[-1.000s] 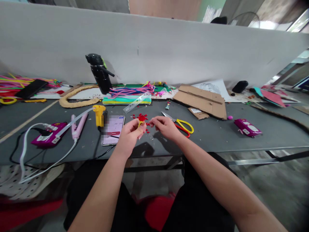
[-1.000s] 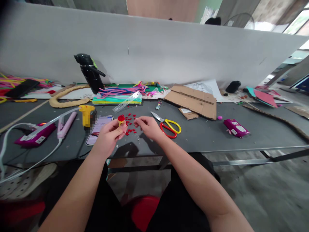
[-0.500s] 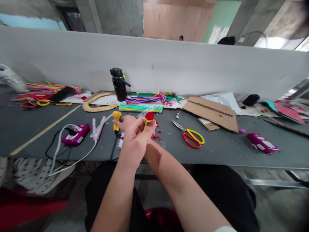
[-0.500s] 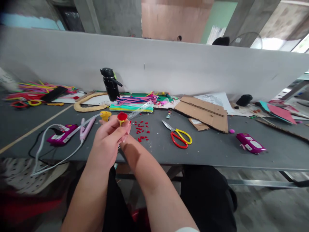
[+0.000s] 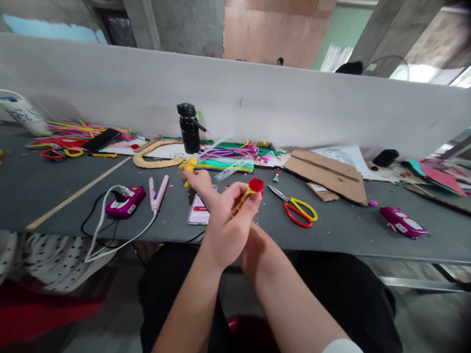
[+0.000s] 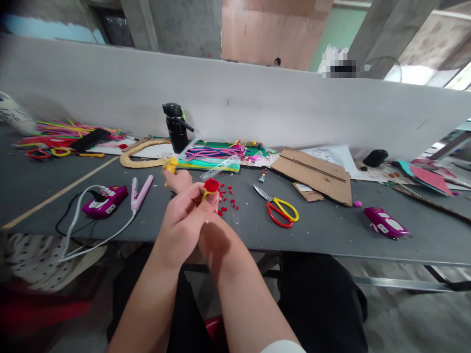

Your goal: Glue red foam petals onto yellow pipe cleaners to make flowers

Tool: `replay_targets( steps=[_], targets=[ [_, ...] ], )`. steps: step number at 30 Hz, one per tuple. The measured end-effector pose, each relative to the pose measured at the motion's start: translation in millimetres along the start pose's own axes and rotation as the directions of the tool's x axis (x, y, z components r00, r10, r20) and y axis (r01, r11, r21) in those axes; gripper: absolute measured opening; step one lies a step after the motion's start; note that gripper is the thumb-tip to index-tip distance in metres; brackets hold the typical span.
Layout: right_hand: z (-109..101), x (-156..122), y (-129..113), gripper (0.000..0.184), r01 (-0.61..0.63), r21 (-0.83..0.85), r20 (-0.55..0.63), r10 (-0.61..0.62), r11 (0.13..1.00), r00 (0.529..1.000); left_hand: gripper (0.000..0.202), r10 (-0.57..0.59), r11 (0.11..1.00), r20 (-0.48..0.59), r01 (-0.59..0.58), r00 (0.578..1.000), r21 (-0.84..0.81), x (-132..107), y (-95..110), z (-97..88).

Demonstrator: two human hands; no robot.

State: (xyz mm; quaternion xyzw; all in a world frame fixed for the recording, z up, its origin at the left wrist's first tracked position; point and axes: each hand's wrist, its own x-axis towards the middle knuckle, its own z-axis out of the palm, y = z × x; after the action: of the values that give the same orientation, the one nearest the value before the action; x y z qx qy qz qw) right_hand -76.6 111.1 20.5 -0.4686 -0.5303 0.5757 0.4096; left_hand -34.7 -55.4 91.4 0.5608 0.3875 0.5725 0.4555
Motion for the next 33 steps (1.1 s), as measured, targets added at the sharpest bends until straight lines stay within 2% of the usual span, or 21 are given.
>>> replay_targets(
  steps=[2,4,5,7,9,13,15,16,18,21,24,26,30,33],
  targets=[
    [-8.5,7.4,-7.1,0.033,-0.008,0.041,0.072,0.005,0.999,0.997,0.021,-0.01,1.0,0.057,0.011,0.998,-0.017,-2.6,-0.6,5.2],
    [-32.9,7.6,-13.9,0.024,0.0,0.118,0.137,-0.016,0.993,0.991,0.022,0.0,1.0,0.081,0.001,0.997,-0.015,-3.9,-1.5,10.2],
    [-50.1,4.6,-16.7,0.02,0.011,0.148,0.153,-0.033,0.989,0.988,0.022,0.002,1.0,0.091,-0.001,0.996,-0.01,-4.2,-1.9,12.4],
    [-91.1,-7.8,-20.5,0.018,0.084,0.295,0.18,-0.142,0.952,0.973,0.023,-0.008,1.0,0.12,0.008,0.993,0.0,-4.1,-3.6,16.0],
    [-134.7,-27.0,-20.9,0.029,0.144,0.331,0.177,-0.211,0.933,0.961,0.025,-0.033,0.999,0.141,0.031,0.989,0.014,-2.1,-8.6,17.4],
    [-206.2,-72.2,-12.3,0.035,0.219,0.314,0.009,-0.234,0.924,0.972,0.029,-0.083,0.99,0.043,0.077,0.996,0.117,9.4,-32.7,11.6],
    [-229.1,-90.7,-4.6,0.03,0.251,0.304,-0.13,-0.221,0.919,0.967,0.03,-0.113,0.976,-0.015,0.114,0.993,0.183,18.0,-47.4,5.5],
    [-237.7,-97.7,-0.4,0.026,0.255,0.299,-0.151,-0.219,0.919,0.964,0.029,-0.134,0.967,-0.04,0.14,0.99,0.214,22.9,-53.8,2.1],
    [-250.5,-107.1,7.4,0.022,0.253,0.281,-0.175,-0.209,0.926,0.962,0.029,-0.183,0.936,-0.045,0.188,0.982,0.298,34.2,-63.8,-4.4],
    [-262.3,-111.9,15.0,0.022,0.274,0.186,-0.183,-0.24,0.944,0.953,0.03,-0.178,0.88,-0.085,0.197,0.98,0.432,56.6,-73.0,-12.4],
    [-270.0,-111.9,18.4,0.027,0.281,0.082,-0.145,-0.267,0.956,0.953,0.028,-0.239,0.823,-0.083,0.248,0.967,0.511,81.2,-81.9,-18.2],
    [-273.5,-111.8,20.8,0.032,0.232,0.023,-0.095,-0.229,0.972,0.969,0.028,-0.271,0.802,-0.061,0.26,0.961,0.538,93.1,-89.2,-20.8],
    [-272.1,-112.4,30.2,0.034,0.104,-0.15,0.0,-0.105,0.983,0.994,0.028,-0.253,0.815,-0.089,0.262,0.963,0.517,98.6,-103.0,-20.8],
    [-260.9,-115.2,39.1,0.033,0.061,-0.231,-0.016,-0.066,0.971,0.998,0.029,-0.242,0.829,-0.072,0.245,0.967,0.502,93.4,-106.9,-20.7]
  ],
)
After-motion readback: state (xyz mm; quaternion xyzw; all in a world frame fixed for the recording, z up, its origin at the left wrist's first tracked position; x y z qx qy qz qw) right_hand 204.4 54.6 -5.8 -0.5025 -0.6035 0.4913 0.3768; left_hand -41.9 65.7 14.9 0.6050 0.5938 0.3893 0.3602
